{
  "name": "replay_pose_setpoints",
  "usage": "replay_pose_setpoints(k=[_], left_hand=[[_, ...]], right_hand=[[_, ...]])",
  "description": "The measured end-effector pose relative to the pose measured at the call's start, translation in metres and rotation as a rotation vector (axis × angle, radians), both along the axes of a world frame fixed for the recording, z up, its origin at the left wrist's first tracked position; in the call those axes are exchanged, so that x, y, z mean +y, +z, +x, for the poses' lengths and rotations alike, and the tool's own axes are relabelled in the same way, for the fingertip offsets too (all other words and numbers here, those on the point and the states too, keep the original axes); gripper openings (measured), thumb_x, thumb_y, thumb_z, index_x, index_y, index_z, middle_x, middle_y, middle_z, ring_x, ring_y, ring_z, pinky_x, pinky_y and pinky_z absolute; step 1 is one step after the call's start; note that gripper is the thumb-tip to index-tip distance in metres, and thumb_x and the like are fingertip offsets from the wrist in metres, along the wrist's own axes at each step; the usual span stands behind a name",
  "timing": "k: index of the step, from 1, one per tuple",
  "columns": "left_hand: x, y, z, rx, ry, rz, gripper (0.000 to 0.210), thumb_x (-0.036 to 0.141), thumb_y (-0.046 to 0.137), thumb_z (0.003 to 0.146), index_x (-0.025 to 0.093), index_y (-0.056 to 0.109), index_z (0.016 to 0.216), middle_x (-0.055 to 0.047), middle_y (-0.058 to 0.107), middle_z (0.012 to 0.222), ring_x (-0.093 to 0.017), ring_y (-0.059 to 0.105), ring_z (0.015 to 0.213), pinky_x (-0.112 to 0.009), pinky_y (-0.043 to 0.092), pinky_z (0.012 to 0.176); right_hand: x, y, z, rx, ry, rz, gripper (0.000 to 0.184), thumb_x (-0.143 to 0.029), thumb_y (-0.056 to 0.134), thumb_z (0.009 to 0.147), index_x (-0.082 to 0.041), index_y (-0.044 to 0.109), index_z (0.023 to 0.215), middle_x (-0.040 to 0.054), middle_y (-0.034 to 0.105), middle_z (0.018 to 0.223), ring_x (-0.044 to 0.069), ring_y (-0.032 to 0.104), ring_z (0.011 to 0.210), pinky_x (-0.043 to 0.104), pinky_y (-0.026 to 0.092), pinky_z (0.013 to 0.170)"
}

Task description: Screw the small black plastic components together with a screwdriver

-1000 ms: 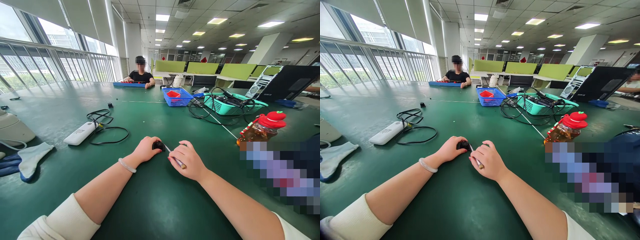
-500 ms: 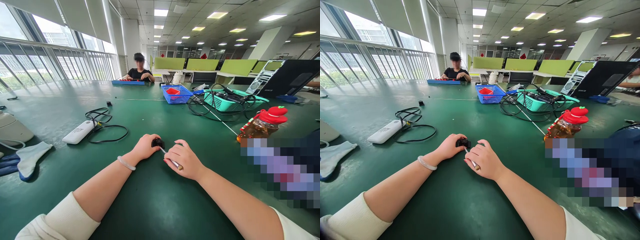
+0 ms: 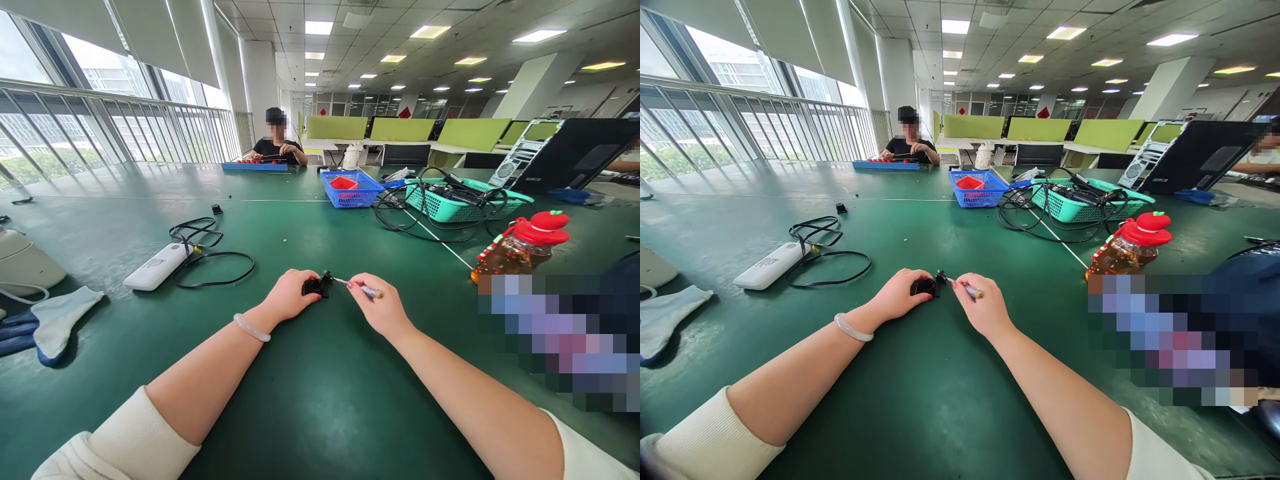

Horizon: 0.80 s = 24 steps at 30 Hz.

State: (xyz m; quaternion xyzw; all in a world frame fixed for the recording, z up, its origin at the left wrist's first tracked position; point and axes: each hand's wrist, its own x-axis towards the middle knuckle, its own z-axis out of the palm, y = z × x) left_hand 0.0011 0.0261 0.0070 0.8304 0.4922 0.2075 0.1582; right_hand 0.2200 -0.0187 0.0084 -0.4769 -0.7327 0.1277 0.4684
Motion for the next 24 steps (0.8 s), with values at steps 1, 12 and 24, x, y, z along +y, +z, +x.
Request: replay_pose_setpoints(k=[1,12,24], left_hand=[[0.0,0.0,0.0,0.001,-0.003,0.0,0.035,0.034,0.068,0.081,0.024,0.065,0.114,-0.005,0.069,0.109,-0.027,0.059,0.108,-0.041,0.049,0.095],[-0.001,0.001,0.0,-0.013,-0.106,0.018,0.036,0.034,0.07,0.08,0.026,0.064,0.115,-0.003,0.07,0.108,-0.027,0.059,0.107,-0.04,0.048,0.095],[0.001,0.002,0.002,0.024,-0.061,-0.015,0.047,0.033,0.078,0.074,0.023,0.065,0.119,-0.006,0.07,0.103,-0.026,0.061,0.103,-0.037,0.05,0.091]], right_hand=[[0.0,0.0,0.001,0.05,-0.033,-0.05,0.028,-0.042,0.05,0.093,-0.022,0.061,0.076,-0.0005,0.061,0.064,0.016,0.055,0.06,0.027,0.04,0.059],[-0.002,-0.001,-0.006,0.127,0.081,-0.272,0.035,-0.05,0.048,0.09,-0.021,0.06,0.074,-0.0011,0.055,0.062,0.015,0.051,0.057,0.026,0.037,0.053],[-0.011,0.009,-0.005,-0.092,0.105,-0.091,0.031,-0.035,0.044,0.093,-0.022,0.059,0.069,0.0001,0.061,0.063,0.017,0.055,0.065,0.028,0.04,0.062]])
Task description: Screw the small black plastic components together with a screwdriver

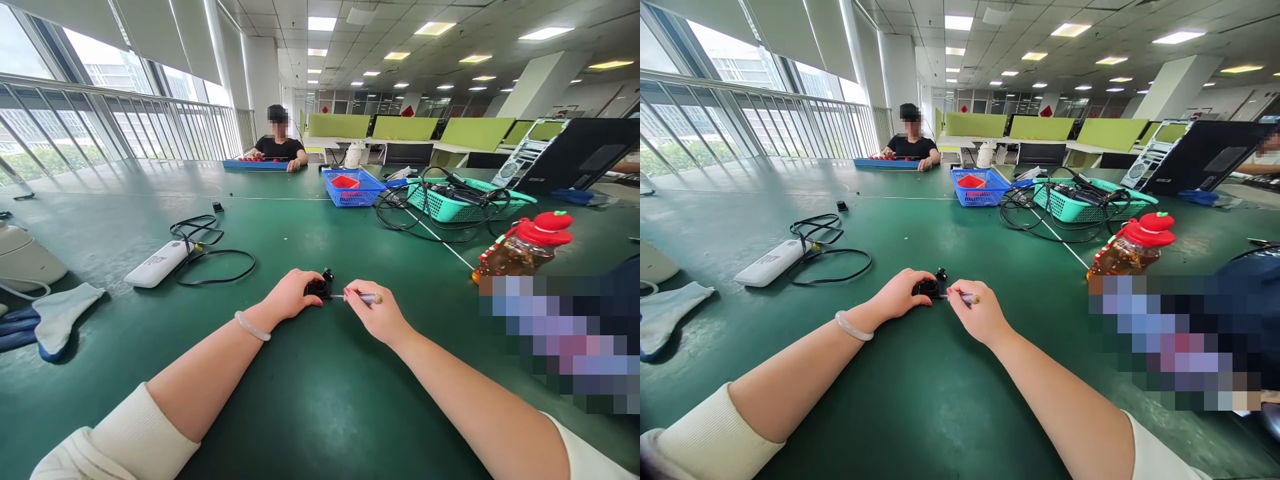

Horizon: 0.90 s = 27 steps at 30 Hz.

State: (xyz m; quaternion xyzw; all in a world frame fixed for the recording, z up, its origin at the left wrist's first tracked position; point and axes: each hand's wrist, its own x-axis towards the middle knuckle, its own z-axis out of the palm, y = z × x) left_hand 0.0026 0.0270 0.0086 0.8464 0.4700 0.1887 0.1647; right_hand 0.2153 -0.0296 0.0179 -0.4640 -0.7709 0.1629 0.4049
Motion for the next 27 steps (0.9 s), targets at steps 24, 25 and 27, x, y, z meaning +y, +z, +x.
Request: replay_pose_setpoints(k=[24,25,27], left_hand=[[-0.003,0.0,0.0,-0.066,-0.032,0.035,0.039,0.034,0.068,0.081,0.022,0.063,0.118,-0.005,0.069,0.114,-0.025,0.061,0.106,-0.039,0.048,0.096],[-0.004,0.0,0.0,-0.084,-0.029,0.041,0.039,0.034,0.067,0.082,0.022,0.062,0.119,-0.005,0.069,0.116,-0.025,0.061,0.107,-0.038,0.048,0.097],[-0.005,0.001,0.0,-0.12,-0.019,0.06,0.039,0.035,0.064,0.084,0.023,0.061,0.121,-0.005,0.068,0.117,-0.024,0.06,0.108,-0.039,0.048,0.097]], right_hand=[[0.003,-0.006,0.0,-0.047,0.026,-0.028,0.021,-0.035,0.051,0.091,-0.024,0.066,0.081,0.001,0.069,0.077,0.02,0.06,0.077,0.031,0.046,0.073],[0.003,-0.006,0.0,-0.04,0.033,-0.031,0.02,-0.035,0.052,0.091,-0.024,0.066,0.081,0.0013,0.07,0.079,0.02,0.061,0.078,0.032,0.047,0.074],[0.002,-0.006,0.001,0.014,0.051,-0.02,0.02,-0.035,0.053,0.09,-0.024,0.067,0.08,0.002,0.07,0.079,0.02,0.061,0.078,0.033,0.048,0.075]])
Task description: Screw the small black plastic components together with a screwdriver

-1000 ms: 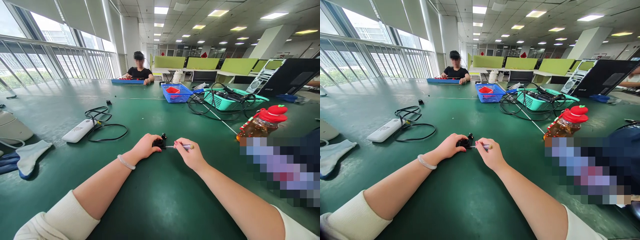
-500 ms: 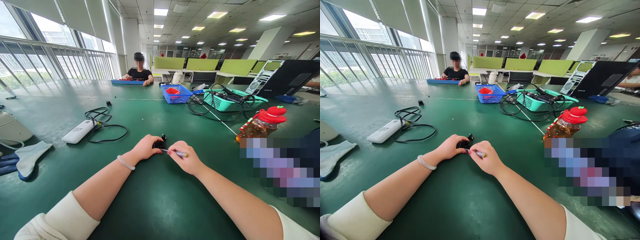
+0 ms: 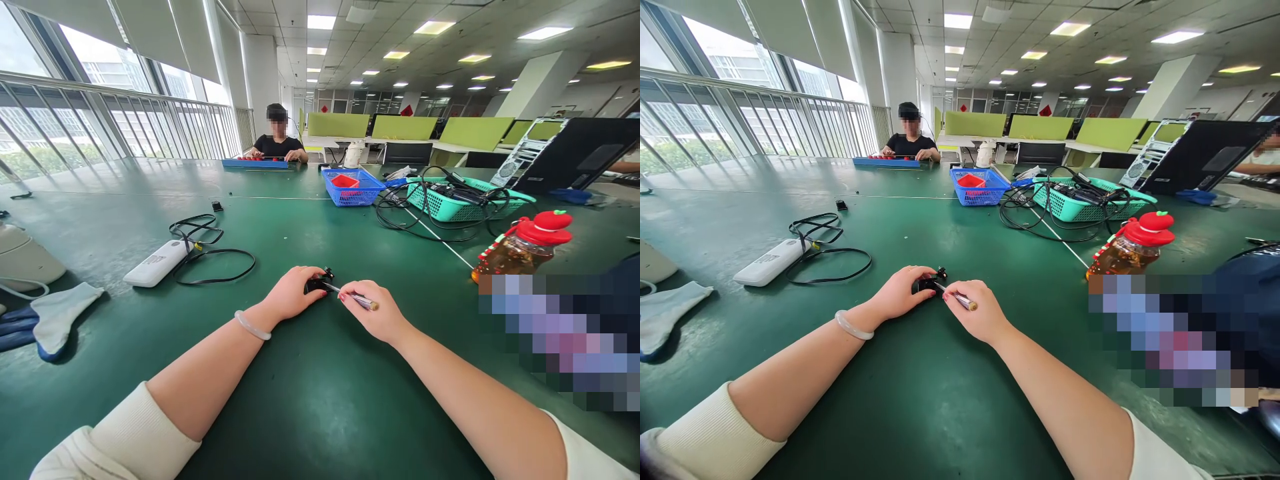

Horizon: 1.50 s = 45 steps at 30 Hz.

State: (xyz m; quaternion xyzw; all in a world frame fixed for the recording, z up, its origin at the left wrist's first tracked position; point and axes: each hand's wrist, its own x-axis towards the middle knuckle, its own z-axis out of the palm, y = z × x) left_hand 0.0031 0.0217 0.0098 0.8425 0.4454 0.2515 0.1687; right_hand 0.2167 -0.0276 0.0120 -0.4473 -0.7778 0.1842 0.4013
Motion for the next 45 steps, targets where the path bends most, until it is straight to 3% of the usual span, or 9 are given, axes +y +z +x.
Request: replay_pose_setpoints(k=[6,11,15,19,24,29,38,42,45], left_hand=[[-0.001,0.003,0.0,-0.068,0.071,0.101,0.035,0.033,0.053,0.091,0.024,0.058,0.125,-0.007,0.064,0.115,-0.024,0.057,0.11,-0.04,0.047,0.099],[0.003,-0.002,-0.002,0.093,0.257,0.095,0.037,0.03,0.045,0.094,0.025,0.061,0.127,-0.009,0.06,0.112,-0.026,0.058,0.106,-0.043,0.047,0.097],[0.003,-0.005,-0.002,0.257,0.297,0.096,0.034,0.031,0.043,0.094,0.027,0.069,0.117,-0.009,0.058,0.112,-0.027,0.058,0.103,-0.046,0.046,0.096],[0.003,-0.004,-0.001,0.249,0.326,0.079,0.033,0.03,0.04,0.094,0.026,0.07,0.108,-0.009,0.059,0.115,-0.029,0.055,0.109,-0.05,0.044,0.098],[0.002,-0.005,0.001,0.109,0.135,0.099,0.03,0.039,0.046,0.094,0.023,0.063,0.114,-0.008,0.057,0.124,-0.027,0.051,0.119,-0.046,0.039,0.107],[-0.002,-0.007,0.001,0.139,-0.032,0.088,0.03,0.04,0.056,0.089,0.024,0.059,0.113,-0.008,0.057,0.126,-0.027,0.051,0.121,-0.046,0.04,0.107],[0.0,-0.005,0.001,0.2,0.252,0.086,0.027,0.027,0.052,0.086,0.022,0.057,0.112,-0.009,0.065,0.112,-0.029,0.056,0.112,-0.049,0.041,0.1],[-0.004,-0.004,0.0,0.211,0.204,0.064,0.053,0.026,0.056,0.081,0.028,0.049,0.133,-0.009,0.06,0.126,-0.032,0.048,0.124,-0.052,0.037,0.104],[-0.007,-0.004,0.001,0.233,0.132,0.069,0.053,0.036,0.058,0.083,0.032,0.05,0.135,-0.007,0.058,0.13,-0.032,0.045,0.126,-0.053,0.035,0.106]], right_hand=[[0.002,0.001,0.007,0.26,-0.089,0.027,0.023,-0.038,0.051,0.091,-0.022,0.064,0.083,0.0024,0.065,0.074,0.017,0.058,0.064,0.028,0.046,0.059],[0.011,-0.005,0.008,0.089,-0.099,-0.023,0.019,-0.036,0.054,0.089,-0.023,0.065,0.098,0.0037,0.069,0.091,0.019,0.063,0.077,0.031,0.049,0.071],[0.015,-0.009,0.005,0.057,-0.056,-0.042,0.021,-0.037,0.053,0.09,-0.024,0.065,0.101,0.0043,0.069,0.097,0.02,0.065,0.083,0.033,0.05,0.077],[0.014,-0.01,0.004,0.029,-0.033,-0.042,0.021,-0.037,0.052,0.09,-0.024,0.066,0.099,0.004,0.07,0.096,0.02,0.065,0.083,0.033,0.051,0.078],[0.014,-0.009,0.003,-0.012,-0.016,-0.026,0.02,-0.036,0.052,0.09,-0.025,0.066,0.097,0.0035,0.071,0.096,0.021,0.066,0.086,0.036,0.05,0.082],[0.012,-0.008,0.002,-0.058,-0.001,-0.011,0.017,-0.033,0.053,0.09,-0.025,0.066,0.097,0.0035,0.072,0.1,0.022,0.066,0.091,0.039,0.049,0.088],[0.007,-0.005,0.0,-0.094,0.059,-0.031,0.014,-0.029,0.055,0.09,-0.026,0.066,0.097,0.0022,0.072,0.098,0.022,0.066,0.092,0.041,0.047,0.092],[0.003,-0.002,0.0,-0.083,0.132,0.024,0.012,-0.028,0.055,0.089,-0.027,0.066,0.094,0.0011,0.073,0.095,0.021,0.065,0.089,0.04,0.047,0.091],[0.0,0.001,0.002,-0.004,0.097,0.098,0.015,-0.028,0.051,0.09,-0.026,0.066,0.088,0.0013,0.071,0.084,0.02,0.063,0.081,0.037,0.049,0.084]])
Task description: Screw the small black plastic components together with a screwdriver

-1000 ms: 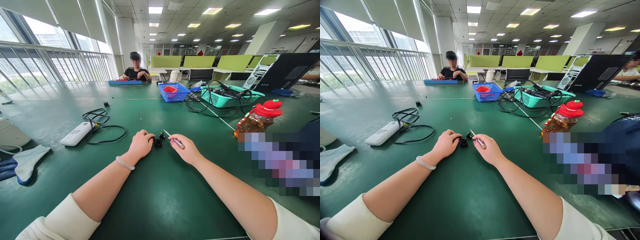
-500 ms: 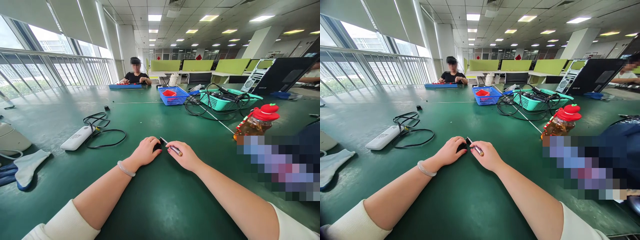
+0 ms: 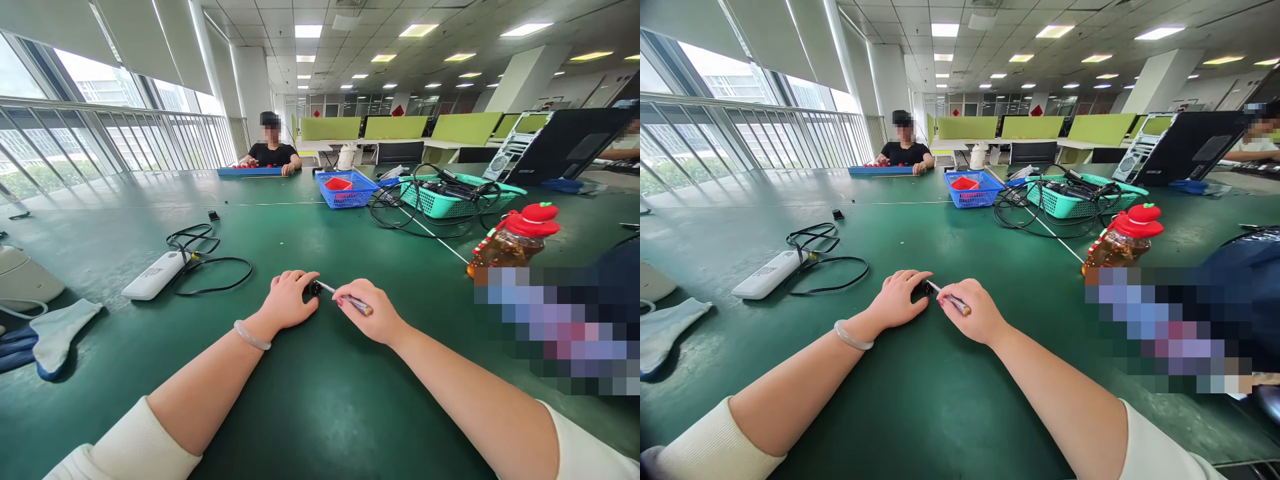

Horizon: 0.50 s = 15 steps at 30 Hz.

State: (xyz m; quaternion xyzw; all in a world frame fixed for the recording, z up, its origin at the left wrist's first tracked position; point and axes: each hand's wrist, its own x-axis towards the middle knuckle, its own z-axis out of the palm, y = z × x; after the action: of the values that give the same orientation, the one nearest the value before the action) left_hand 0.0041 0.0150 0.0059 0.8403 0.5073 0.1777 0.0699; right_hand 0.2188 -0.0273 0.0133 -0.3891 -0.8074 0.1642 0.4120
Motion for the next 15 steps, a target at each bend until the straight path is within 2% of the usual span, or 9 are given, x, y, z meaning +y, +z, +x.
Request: replay_pose_setpoints(k=[4,11,15], left_hand=[[-0.001,-0.001,0.002,0.009,-0.06,-0.007,0.045,0.052,0.054,0.088,0.033,0.057,0.128,-0.007,0.056,0.13,-0.031,0.045,0.126,-0.054,0.032,0.108],[-0.013,0.006,0.013,0.06,-0.08,-0.026,0.026,0.038,0.049,0.094,0.029,0.062,0.115,-0.006,0.06,0.118,-0.027,0.053,0.112,-0.049,0.04,0.101],[-0.026,0.011,0.009,0.087,-0.077,-0.066,0.024,0.035,0.048,0.094,0.028,0.061,0.113,-0.007,0.059,0.117,-0.028,0.052,0.112,-0.049,0.041,0.1]], right_hand=[[0.002,0.0,0.006,0.118,-0.137,0.024,0.021,-0.033,0.048,0.092,-0.026,0.066,0.084,0.0032,0.069,0.078,0.021,0.063,0.08,0.035,0.05,0.077],[0.008,-0.004,0.008,0.106,-0.189,0.021,0.023,-0.034,0.047,0.092,-0.026,0.066,0.083,0.0023,0.068,0.075,0.021,0.062,0.079,0.033,0.049,0.075],[0.007,-0.004,0.007,0.069,-0.174,0.037,0.023,-0.034,0.047,0.092,-0.025,0.066,0.082,0.0021,0.069,0.076,0.021,0.061,0.079,0.033,0.048,0.076]])
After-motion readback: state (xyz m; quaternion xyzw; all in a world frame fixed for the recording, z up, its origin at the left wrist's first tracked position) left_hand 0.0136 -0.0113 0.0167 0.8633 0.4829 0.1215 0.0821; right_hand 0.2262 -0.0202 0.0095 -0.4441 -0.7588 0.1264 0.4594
